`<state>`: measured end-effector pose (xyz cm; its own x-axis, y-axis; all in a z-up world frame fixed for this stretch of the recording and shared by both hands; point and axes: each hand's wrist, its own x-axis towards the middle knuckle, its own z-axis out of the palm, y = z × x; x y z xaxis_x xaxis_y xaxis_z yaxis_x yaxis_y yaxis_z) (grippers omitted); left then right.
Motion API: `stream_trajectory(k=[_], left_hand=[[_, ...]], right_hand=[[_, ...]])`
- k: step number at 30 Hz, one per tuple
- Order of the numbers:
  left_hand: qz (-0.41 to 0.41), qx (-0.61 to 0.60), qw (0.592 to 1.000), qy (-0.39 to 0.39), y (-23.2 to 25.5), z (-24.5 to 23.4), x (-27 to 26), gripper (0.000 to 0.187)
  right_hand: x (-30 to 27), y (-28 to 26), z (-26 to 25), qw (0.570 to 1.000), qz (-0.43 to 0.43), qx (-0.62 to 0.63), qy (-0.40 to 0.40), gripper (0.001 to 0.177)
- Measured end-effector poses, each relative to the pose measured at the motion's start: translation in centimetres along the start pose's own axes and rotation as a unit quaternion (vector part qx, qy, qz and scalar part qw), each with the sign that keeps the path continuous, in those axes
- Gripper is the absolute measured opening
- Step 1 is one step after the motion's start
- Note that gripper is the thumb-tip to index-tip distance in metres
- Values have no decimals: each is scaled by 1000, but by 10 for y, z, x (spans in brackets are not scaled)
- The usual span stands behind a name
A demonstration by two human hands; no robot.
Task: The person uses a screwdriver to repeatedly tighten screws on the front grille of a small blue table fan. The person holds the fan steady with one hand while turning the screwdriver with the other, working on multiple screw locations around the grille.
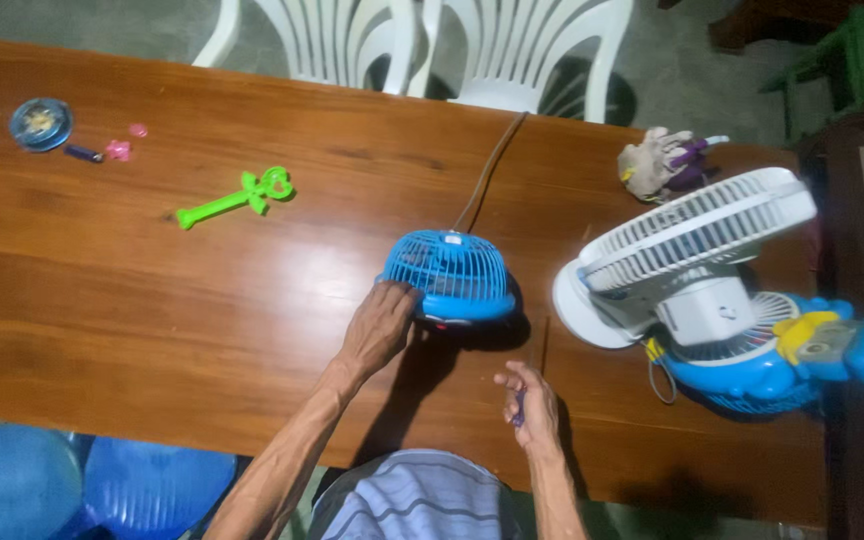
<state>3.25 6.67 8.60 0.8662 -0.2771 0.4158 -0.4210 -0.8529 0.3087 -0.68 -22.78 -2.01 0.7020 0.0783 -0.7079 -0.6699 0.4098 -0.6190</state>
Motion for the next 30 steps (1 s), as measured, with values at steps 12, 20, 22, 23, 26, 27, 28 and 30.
stream_trajectory(k=[12,20,22,23,26,27,28,30], left_hand=[[5,16,999,27,-25,-9,-114,42],[-223,-58,966,114,-19,11,-149,38],[-337,-130,917,172,-15,20,-161,35],[-410,-199,871,184,-12,28,-171,34],[-569,-482,647,162,-19,55,-189,33],[-592,-562,557,154,-21,60,-194,33],[-610,-625,462,152,-21,63,-198,35],[-601,-652,434,158,-24,61,-201,29]], right_hand=[[17,38,70,1000,5,8,11,38],[49,101,47,998,20,53,-33,31],[54,110,43,997,29,62,-35,28],[52,115,40,997,34,66,-36,26],[53,125,39,995,64,59,-47,23],[51,127,38,995,68,53,-43,21],[50,126,38,996,71,46,-39,19],[49,122,40,996,71,29,-40,16]])
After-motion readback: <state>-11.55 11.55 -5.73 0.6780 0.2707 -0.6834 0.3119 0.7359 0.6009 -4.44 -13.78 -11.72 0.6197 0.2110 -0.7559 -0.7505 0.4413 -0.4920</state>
